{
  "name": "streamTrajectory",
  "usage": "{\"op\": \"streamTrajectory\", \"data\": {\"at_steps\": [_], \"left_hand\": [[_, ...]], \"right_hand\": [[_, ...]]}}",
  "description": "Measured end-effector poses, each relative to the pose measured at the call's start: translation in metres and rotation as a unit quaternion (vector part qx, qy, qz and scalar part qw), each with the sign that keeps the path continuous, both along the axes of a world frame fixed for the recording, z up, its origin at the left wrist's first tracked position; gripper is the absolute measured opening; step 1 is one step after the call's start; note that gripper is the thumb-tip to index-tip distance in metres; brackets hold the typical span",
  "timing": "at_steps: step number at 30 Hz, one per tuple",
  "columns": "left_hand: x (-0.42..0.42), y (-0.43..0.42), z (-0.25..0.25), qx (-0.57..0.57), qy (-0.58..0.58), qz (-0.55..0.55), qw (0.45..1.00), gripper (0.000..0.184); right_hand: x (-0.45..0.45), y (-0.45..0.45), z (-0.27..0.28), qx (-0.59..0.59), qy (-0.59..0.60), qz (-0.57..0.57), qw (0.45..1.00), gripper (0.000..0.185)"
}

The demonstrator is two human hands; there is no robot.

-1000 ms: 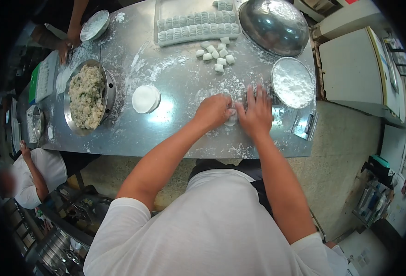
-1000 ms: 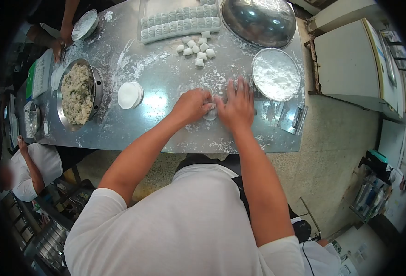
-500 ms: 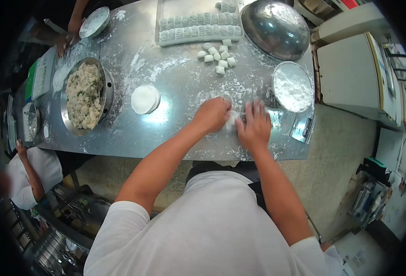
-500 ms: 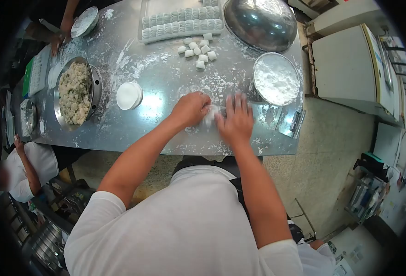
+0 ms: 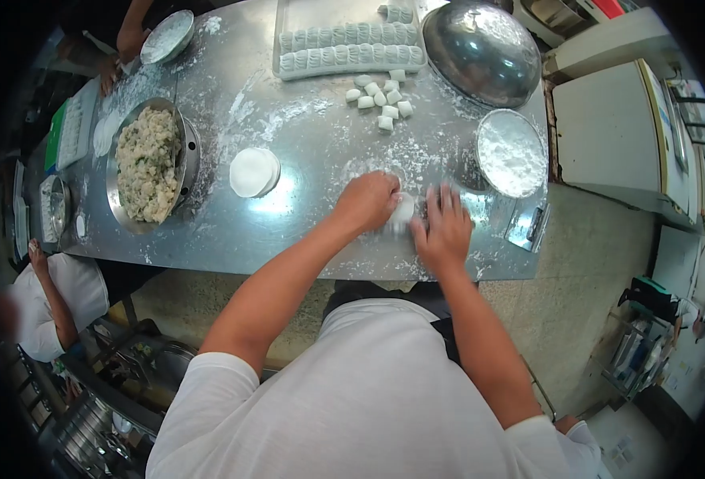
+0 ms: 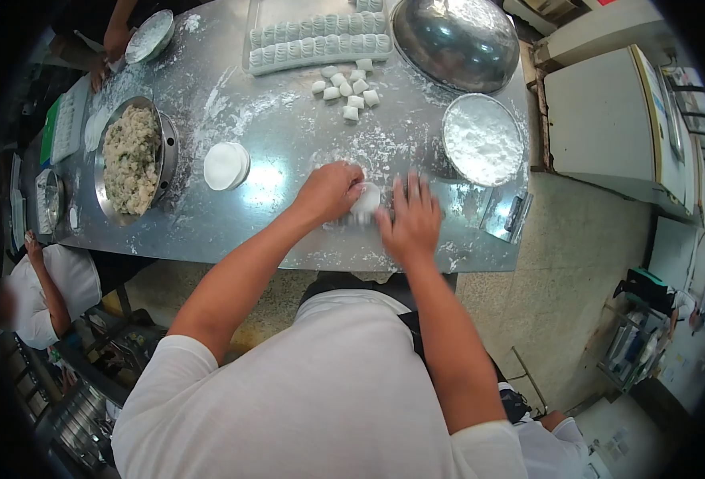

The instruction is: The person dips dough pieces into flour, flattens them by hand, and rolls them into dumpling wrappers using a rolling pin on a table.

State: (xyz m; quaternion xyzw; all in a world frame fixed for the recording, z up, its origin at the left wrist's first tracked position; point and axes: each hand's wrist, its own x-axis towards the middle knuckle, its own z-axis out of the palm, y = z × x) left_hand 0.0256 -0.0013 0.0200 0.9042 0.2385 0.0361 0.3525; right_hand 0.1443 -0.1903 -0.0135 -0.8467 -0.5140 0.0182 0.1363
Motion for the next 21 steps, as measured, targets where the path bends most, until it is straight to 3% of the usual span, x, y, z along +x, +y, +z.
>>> {"op": "streamTrajectory", "data": {"at_steps": [2,6,8,10,12,15,17,21], "left_hand": [[-0.010,-0.004,0.014,-0.147,0.046,0.037,0.987,0.017],[-0.016,-0.011,0.009,-0.165,0.054,0.043,0.984,0.018],[-0.003,-0.008,0.001,-0.064,-0.032,0.068,0.995,0.019],[0.007,-0.003,0.000,-0.057,-0.047,0.053,0.996,0.017],[0.010,-0.001,-0.003,-0.057,-0.065,0.049,0.995,0.015],[-0.004,-0.001,-0.003,-0.019,0.018,0.007,1.000,0.019],[-0.015,-0.005,0.012,-0.189,0.070,0.040,0.979,0.019],[-0.013,-0.007,0.012,-0.201,0.097,0.039,0.974,0.019]], "right_hand": [[-0.008,-0.020,-0.001,-0.001,0.013,0.021,1.000,0.075],[0.015,0.044,0.018,-0.056,-0.014,-0.015,0.998,0.075],[0.032,0.083,0.016,-0.041,-0.020,-0.038,0.998,0.075],[0.042,0.100,0.017,-0.005,-0.029,-0.046,0.998,0.075],[0.031,0.074,0.017,0.008,-0.027,-0.032,0.999,0.074],[-0.005,-0.008,0.003,-0.032,-0.005,0.010,0.999,0.072],[-0.008,-0.022,0.003,-0.025,0.005,0.016,1.000,0.073],[0.016,0.047,0.019,-0.075,-0.022,-0.017,0.997,0.077]]}}
